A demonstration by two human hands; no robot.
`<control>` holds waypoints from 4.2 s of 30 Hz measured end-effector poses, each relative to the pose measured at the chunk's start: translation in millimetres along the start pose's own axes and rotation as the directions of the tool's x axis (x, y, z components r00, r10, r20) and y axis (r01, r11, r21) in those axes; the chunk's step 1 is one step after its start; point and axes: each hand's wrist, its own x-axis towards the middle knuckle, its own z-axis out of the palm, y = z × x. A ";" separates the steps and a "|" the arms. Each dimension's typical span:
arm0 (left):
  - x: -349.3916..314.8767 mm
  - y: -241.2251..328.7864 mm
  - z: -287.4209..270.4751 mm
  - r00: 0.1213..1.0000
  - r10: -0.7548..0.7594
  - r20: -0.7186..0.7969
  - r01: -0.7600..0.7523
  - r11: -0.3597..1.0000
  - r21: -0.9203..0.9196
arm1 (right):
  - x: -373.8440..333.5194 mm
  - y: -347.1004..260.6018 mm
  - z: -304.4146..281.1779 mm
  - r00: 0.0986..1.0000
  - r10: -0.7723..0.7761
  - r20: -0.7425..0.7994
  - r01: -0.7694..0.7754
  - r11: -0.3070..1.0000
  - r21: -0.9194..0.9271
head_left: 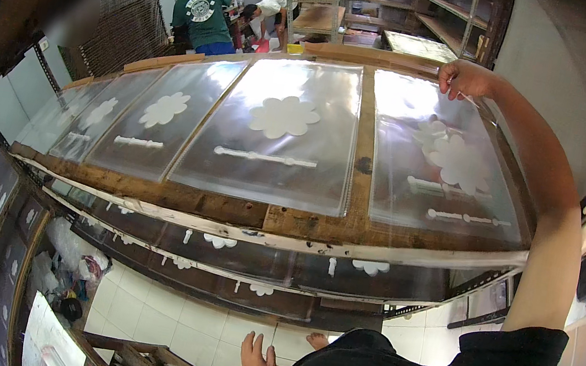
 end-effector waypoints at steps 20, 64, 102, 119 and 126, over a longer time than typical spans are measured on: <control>-4.8 -1.1 49.0 0.992 -0.117 0.053 0.118 0.993 0.000 | 59.3 14.4 12.3 0.999 0.007 0.033 -0.005 0.999 -0.053; -112.8 -87.9 -131.2 0.600 -0.613 -0.513 0.591 0.773 -0.232 | -169.2 -683.3 482.5 -0.482 -0.848 0.221 0.735 -0.254 0.628; -98.4 -212.4 -371.4 -0.129 -0.292 -0.948 0.985 -0.144 -0.090 | 92.7 -509.4 983.8 0.033 -0.384 0.923 0.493 0.809 0.319; -43.1 -270.3 -368.7 0.395 -0.419 -0.817 0.914 0.092 0.395 | -13.5 -608.7 827.4 -0.129 -0.539 0.833 -0.343 0.812 0.472; 24.3 -195.4 -303.7 0.669 -0.340 -0.661 0.735 0.439 0.517 | -65.6 -687.4 706.7 -0.234 -0.821 0.520 -0.551 0.553 0.625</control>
